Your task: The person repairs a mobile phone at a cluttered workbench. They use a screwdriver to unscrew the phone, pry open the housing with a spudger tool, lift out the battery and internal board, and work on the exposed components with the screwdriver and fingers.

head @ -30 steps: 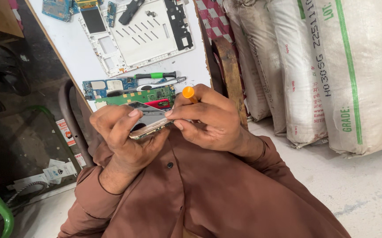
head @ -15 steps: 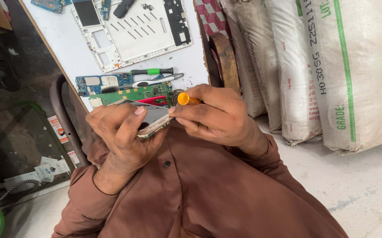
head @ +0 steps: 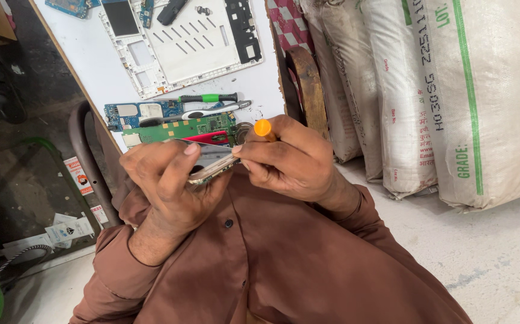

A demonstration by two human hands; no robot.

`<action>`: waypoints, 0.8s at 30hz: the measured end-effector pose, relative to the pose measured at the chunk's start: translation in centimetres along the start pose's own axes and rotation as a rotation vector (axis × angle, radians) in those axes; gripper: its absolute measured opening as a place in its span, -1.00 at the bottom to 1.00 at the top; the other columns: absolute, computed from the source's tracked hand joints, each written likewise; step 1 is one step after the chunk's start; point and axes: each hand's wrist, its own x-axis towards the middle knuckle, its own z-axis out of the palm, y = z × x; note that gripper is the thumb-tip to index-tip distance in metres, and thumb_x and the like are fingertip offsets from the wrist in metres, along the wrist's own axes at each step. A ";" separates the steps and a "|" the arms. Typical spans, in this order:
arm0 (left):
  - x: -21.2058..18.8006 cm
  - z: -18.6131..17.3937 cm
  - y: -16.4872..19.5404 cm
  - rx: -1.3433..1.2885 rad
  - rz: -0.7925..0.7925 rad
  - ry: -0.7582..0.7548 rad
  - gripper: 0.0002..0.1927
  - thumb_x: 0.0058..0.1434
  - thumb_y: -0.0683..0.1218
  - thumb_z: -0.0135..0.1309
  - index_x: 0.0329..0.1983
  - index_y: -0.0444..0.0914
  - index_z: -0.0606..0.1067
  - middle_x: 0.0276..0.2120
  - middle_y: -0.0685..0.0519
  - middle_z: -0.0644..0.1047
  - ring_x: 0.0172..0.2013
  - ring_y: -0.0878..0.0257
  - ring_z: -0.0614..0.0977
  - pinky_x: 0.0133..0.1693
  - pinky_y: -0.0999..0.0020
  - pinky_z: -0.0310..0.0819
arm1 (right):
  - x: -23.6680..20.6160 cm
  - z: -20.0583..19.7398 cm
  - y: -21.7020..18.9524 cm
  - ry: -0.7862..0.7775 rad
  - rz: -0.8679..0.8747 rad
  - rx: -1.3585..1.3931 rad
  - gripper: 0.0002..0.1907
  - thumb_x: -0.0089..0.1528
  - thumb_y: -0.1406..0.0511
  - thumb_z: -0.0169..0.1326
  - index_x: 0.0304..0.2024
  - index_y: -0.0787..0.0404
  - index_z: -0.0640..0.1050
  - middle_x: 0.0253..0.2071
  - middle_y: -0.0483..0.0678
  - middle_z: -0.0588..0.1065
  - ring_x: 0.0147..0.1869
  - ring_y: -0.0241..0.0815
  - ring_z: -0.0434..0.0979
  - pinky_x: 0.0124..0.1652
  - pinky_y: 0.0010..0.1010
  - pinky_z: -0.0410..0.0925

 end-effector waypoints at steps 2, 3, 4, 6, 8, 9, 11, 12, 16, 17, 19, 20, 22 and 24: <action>0.3 -0.1 0.2 -0.041 -0.035 -0.006 -0.16 0.17 -0.08 0.52 0.34 -0.16 0.20 0.01 -0.03 0.36 0.04 0.07 0.39 0.06 0.15 0.18 | 0.1 0.1 0.1 0.006 0.036 0.035 -0.77 0.32 0.43 0.29 0.02 0.20 0.62 -0.16 -0.05 0.48 -0.16 -0.23 0.53 -0.29 -0.44 0.44; 0.5 -0.1 0.2 -0.070 -0.053 -0.023 -0.15 0.13 -0.11 0.51 0.34 -0.19 0.20 -0.02 -0.02 0.38 0.03 0.07 0.40 0.07 0.13 0.18 | 0.1 0.1 0.1 0.010 0.053 0.053 -0.77 0.32 0.44 0.29 0.02 0.20 0.62 -0.17 -0.04 0.47 -0.18 -0.25 0.52 -0.31 -0.45 0.43; 0.6 -0.2 0.2 -0.099 -0.069 -0.040 -0.14 0.09 -0.13 0.50 0.33 -0.22 0.20 -0.04 0.00 0.39 0.01 0.08 0.40 0.07 0.12 0.19 | 0.2 0.1 0.2 0.004 0.065 0.099 -0.76 0.29 0.43 0.28 0.02 0.21 0.62 -0.16 -0.02 0.47 -0.20 -0.25 0.50 -0.33 -0.47 0.41; 0.9 -0.2 0.3 -0.147 -0.109 -0.052 -0.15 0.08 -0.17 0.47 0.33 -0.25 0.20 -0.05 -0.01 0.40 -0.01 0.09 0.40 0.07 0.14 0.22 | 0.4 0.1 0.4 -0.007 0.086 0.192 -0.73 0.25 0.42 0.25 0.02 0.23 0.60 -0.15 0.01 0.48 -0.23 -0.27 0.45 -0.36 -0.49 0.38; 1.0 -0.1 0.5 -0.190 -0.162 -0.044 -0.19 0.16 -0.19 0.44 0.36 -0.24 0.20 -0.01 -0.05 0.39 -0.02 0.10 0.40 0.05 0.22 0.26 | 0.5 0.3 0.5 -0.012 0.098 0.229 -0.69 0.22 0.38 0.30 0.01 0.24 0.59 -0.15 0.02 0.49 -0.30 -0.32 0.41 -0.38 -0.48 0.34; 1.1 0.0 0.6 -0.212 -0.176 -0.042 -0.20 0.14 -0.20 0.43 0.34 -0.24 0.21 -0.02 -0.05 0.39 -0.03 0.10 0.40 0.04 0.23 0.28 | 0.5 0.4 0.5 -0.015 0.104 0.247 -0.67 0.21 0.35 0.32 0.01 0.24 0.59 -0.15 0.03 0.49 -0.34 -0.34 0.39 -0.38 -0.48 0.32; 1.1 0.1 0.6 -0.257 -0.198 -0.038 -0.23 0.11 -0.22 0.40 0.31 -0.23 0.23 -0.05 -0.05 0.38 -0.05 0.10 0.41 0.01 0.24 0.33 | 0.5 1.0 0.4 0.020 0.105 0.256 -0.68 0.22 0.34 0.35 0.00 0.24 0.59 -0.14 0.03 0.52 -0.33 -0.34 0.40 -0.41 -0.51 0.32; 1.1 0.2 0.6 -0.263 -0.183 -0.020 -0.25 0.09 -0.21 0.41 0.26 -0.23 0.24 -0.06 -0.06 0.38 -0.05 0.09 0.41 0.00 0.23 0.32 | 0.4 1.2 0.4 0.039 0.107 0.259 -0.68 0.23 0.33 0.37 -0.01 0.23 0.58 -0.14 0.03 0.53 -0.33 -0.33 0.41 -0.42 -0.52 0.32; 0.9 0.7 0.7 -0.330 -0.165 0.035 -0.33 0.06 -0.18 0.44 0.10 -0.22 0.25 -0.11 -0.05 0.35 -0.08 0.10 0.39 -0.08 0.26 0.30 | 0.1 1.5 0.2 0.049 0.032 0.259 -0.71 0.29 0.33 0.31 0.01 0.24 0.54 -0.07 -0.01 0.53 -0.11 -0.21 0.57 -0.26 -0.46 0.48; 0.9 0.8 0.7 -0.356 -0.169 0.046 -0.35 0.07 -0.17 0.44 0.07 -0.21 0.24 -0.12 -0.04 0.34 -0.10 0.12 0.38 -0.10 0.29 0.30 | 0.0 1.4 0.2 0.042 0.027 0.276 -0.71 0.32 0.33 0.31 0.04 0.23 0.54 -0.05 -0.02 0.52 -0.10 -0.23 0.57 -0.23 -0.48 0.49; 0.7 0.9 0.6 -0.372 -0.160 0.066 -0.37 0.08 -0.16 0.44 0.02 -0.20 0.23 -0.13 -0.02 0.34 -0.09 0.13 0.39 -0.09 0.28 0.31 | -0.2 1.3 0.0 0.029 0.035 0.299 -0.72 0.33 0.33 0.30 0.05 0.24 0.55 -0.04 0.00 0.52 -0.11 -0.27 0.56 -0.23 -0.51 0.47; 0.6 0.9 0.6 -0.379 -0.155 0.077 -0.38 0.09 -0.16 0.44 0.00 -0.19 0.22 -0.13 -0.01 0.34 -0.09 0.13 0.39 -0.09 0.28 0.32 | -0.3 1.3 -0.1 0.022 0.050 0.305 -0.73 0.31 0.34 0.30 0.03 0.25 0.56 -0.05 0.02 0.52 -0.13 -0.28 0.56 -0.25 -0.53 0.46; 0.5 0.9 0.5 -0.396 -0.150 0.081 -0.38 0.06 -0.15 0.45 -0.03 -0.17 0.23 -0.15 0.01 0.35 -0.10 0.15 0.40 -0.09 0.28 0.32 | -0.4 1.4 -0.2 0.025 0.060 0.321 -0.73 0.29 0.35 0.30 0.02 0.26 0.57 -0.07 0.04 0.52 -0.14 -0.28 0.56 -0.28 -0.55 0.44; 0.4 0.9 0.4 -0.400 -0.143 0.093 -0.38 0.04 -0.15 0.46 -0.06 -0.16 0.23 -0.17 0.02 0.35 -0.12 0.16 0.40 -0.09 0.26 0.32 | -0.4 1.6 -0.3 0.047 0.051 0.338 -0.72 0.29 0.35 0.29 0.02 0.26 0.56 -0.07 0.06 0.51 -0.13 -0.25 0.57 -0.30 -0.56 0.44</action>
